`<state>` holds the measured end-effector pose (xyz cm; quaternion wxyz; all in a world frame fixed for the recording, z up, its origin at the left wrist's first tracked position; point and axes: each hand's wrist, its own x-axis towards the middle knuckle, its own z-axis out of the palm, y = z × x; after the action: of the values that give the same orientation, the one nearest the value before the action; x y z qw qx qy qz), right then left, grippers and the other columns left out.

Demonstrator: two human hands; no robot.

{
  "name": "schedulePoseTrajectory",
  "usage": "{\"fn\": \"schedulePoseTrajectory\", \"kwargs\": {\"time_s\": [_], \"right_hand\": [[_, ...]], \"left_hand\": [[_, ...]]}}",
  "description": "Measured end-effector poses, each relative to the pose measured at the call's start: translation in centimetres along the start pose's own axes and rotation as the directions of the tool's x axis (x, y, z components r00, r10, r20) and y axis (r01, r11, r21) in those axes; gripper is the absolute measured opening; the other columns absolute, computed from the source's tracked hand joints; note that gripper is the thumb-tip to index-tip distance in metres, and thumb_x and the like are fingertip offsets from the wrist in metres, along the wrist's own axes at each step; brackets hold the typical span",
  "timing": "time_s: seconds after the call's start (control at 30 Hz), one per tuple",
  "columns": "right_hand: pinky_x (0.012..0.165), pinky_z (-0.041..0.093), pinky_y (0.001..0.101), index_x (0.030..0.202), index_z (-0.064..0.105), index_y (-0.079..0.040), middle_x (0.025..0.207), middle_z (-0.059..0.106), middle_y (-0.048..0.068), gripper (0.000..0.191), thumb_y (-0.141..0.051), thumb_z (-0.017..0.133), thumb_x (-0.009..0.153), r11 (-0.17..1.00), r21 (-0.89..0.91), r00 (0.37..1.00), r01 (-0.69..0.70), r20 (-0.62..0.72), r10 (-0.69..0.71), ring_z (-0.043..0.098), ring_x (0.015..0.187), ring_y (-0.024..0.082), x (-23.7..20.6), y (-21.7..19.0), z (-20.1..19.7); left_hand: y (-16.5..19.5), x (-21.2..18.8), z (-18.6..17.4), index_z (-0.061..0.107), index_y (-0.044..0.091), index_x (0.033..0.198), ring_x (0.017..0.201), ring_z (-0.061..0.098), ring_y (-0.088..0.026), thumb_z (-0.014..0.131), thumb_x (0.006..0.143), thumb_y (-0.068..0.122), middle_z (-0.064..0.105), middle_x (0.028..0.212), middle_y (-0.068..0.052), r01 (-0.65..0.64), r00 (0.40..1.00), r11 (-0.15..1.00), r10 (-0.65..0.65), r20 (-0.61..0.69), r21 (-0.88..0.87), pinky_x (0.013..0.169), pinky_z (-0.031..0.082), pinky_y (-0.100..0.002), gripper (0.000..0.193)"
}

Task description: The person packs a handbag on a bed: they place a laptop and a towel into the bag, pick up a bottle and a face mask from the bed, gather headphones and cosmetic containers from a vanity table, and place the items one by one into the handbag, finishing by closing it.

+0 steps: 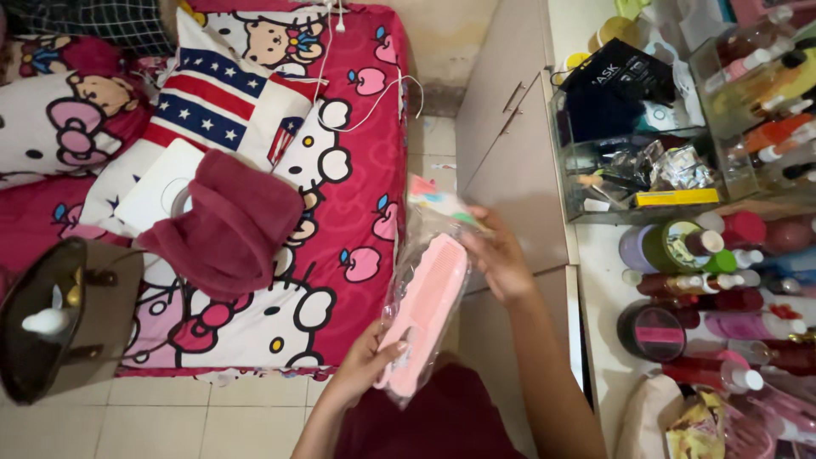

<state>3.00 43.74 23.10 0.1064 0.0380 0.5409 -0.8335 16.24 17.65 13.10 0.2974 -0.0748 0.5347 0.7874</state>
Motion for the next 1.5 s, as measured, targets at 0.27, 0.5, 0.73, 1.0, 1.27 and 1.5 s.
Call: {"fn": "schedulePoseTrajectory", "kwargs": {"time_s": [0.27,0.5,0.73,1.0,1.27,1.5], "right_hand": [[0.1,0.051,0.0366,0.154,0.034,-0.01,0.129,0.061,0.0,0.089,-0.035,0.082,0.083,0.967,0.2,0.947,-0.158,0.306,0.092,0.059,0.119,0.014,-7.9,10.7,1.9],[0.056,0.037,0.0229,0.116,0.062,-0.004,0.092,0.066,-0.002,0.027,-0.008,0.078,0.094,0.989,0.127,0.996,-0.081,0.047,0.076,0.053,0.069,0.004,-16.7,16.7,3.7],[0.074,0.054,0.0276,0.116,0.064,-0.005,0.099,0.071,-0.001,0.031,-0.005,0.076,0.088,0.993,-0.102,0.997,-0.061,0.031,0.065,0.066,0.086,0.009,-21.7,14.3,10.8],[0.088,0.054,0.0296,0.127,0.066,-0.005,0.11,0.073,0.001,0.045,-0.004,0.076,0.083,0.934,-0.32,0.92,-0.158,0.295,0.257,0.068,0.099,0.01,-21.7,15.2,21.1],[0.078,0.052,0.0317,0.127,0.066,0.001,0.1,0.065,0.003,0.042,-0.007,0.081,0.089,0.922,-0.362,0.857,-0.135,0.424,0.292,0.059,0.089,0.013,-15.7,22.4,34.5],[0.09,0.042,0.0263,0.132,0.042,0.001,0.11,0.041,-0.001,0.06,0.0,0.087,0.093,0.988,-0.155,0.867,-0.003,0.492,0.08,0.041,0.1,0.01,-15.3,31.5,42.8]], "left_hand": [[-7.6,-4.3,-1.0,0.055,0.001,0.114,0.049,0.046,-0.008,0.058,0.104,0.03,0.048,0.074,0.0,0.456,0.767,0.478,0.216,0.604,-0.751,0.045,0.04,-0.02,0.031],[-10.2,-11.2,0.6,0.054,-0.003,0.133,0.072,0.062,-0.019,0.062,0.101,0.029,0.061,0.092,-0.008,0.358,0.709,0.767,0.148,0.689,-0.533,0.06,0.053,-0.028,0.045],[-3.7,-18.2,-3.7,0.065,0.005,0.129,0.125,0.06,-0.026,0.062,0.098,0.025,0.068,0.129,-0.013,-0.253,0.95,0.967,0.249,-0.191,0.002,0.109,0.043,-0.043,0.037],[7.8,-27.6,-8.8,0.062,0.013,0.129,0.14,0.05,-0.037,0.081,0.082,0.019,0.062,0.142,-0.011,-0.462,0.3,-0.031,0.935,0.19,0.886,0.118,0.034,-0.048,0.051],[7.2,-29.4,-20.8,0.059,0.004,0.133,0.113,0.065,-0.015,0.078,0.089,0.01,0.066,0.125,-0.008,-0.598,0.682,0.781,0.614,-0.398,0.18,0.095,0.055,-0.031,0.049],[5.3,-32.4,-30.8,0.064,-0.002,0.127,0.101,0.069,-0.012,0.072,0.092,0.004,0.074,0.113,-0.007,-0.601,0.651,0.799,0.474,-0.593,-0.021,0.089,0.055,-0.027,0.037]]}}
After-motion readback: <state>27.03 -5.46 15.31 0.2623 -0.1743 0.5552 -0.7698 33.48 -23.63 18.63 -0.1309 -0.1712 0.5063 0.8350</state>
